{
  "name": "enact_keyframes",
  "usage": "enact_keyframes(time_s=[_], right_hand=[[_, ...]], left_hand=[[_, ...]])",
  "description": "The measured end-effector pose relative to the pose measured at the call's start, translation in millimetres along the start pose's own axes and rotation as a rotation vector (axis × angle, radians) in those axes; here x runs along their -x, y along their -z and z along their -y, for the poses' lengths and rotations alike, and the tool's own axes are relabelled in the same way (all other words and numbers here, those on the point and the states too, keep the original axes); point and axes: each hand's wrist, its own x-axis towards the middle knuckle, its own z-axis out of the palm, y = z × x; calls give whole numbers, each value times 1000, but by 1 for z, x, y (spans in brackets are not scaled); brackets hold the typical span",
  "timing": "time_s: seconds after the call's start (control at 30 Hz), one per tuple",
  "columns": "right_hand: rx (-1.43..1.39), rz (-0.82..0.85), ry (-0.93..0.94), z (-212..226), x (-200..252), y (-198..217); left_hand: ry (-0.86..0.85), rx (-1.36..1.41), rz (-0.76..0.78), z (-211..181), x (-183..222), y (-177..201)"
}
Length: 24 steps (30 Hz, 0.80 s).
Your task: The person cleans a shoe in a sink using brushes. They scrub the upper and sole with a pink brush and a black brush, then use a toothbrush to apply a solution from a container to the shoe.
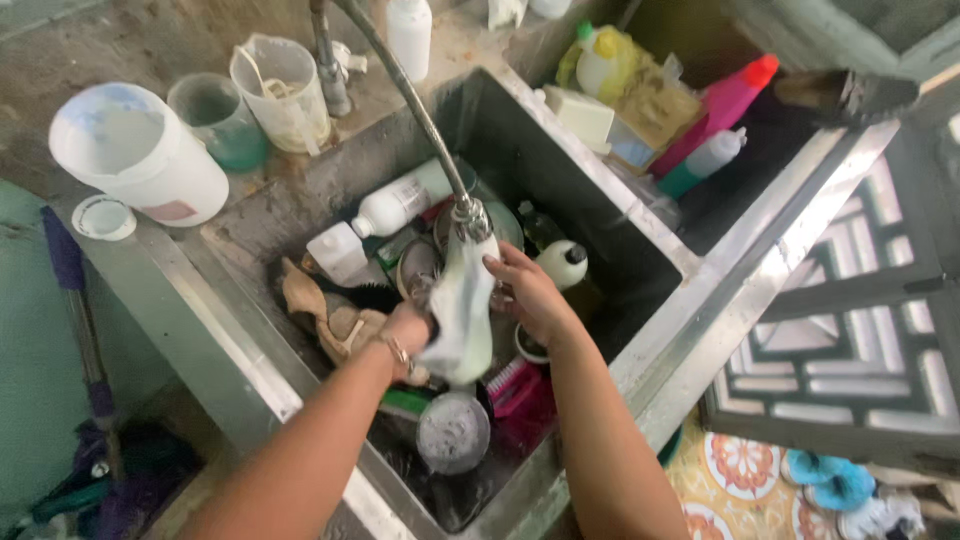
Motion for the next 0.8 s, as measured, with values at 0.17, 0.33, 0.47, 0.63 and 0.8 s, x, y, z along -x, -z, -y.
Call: enact_keyframes(time_s=[0.17, 0.33, 0.47, 0.63, 0.8], right_hand=[[189, 77, -160, 41, 25, -36], [98, -44, -56, 18, -1, 1], [-58, -129, 33, 18, -3, 9], [-20, -149, -27, 49, 23, -1], [13, -187, -131, 19, -9, 23]], left_hand=[[-146, -87, -76, -12, -71, -4], [-259, -168, -103, 15, -146, -41], [-415, -219, -144, 0, -174, -66], [-623, -47, -40, -44, -84, -55], [-683, -211, 212, -68, -59, -35]])
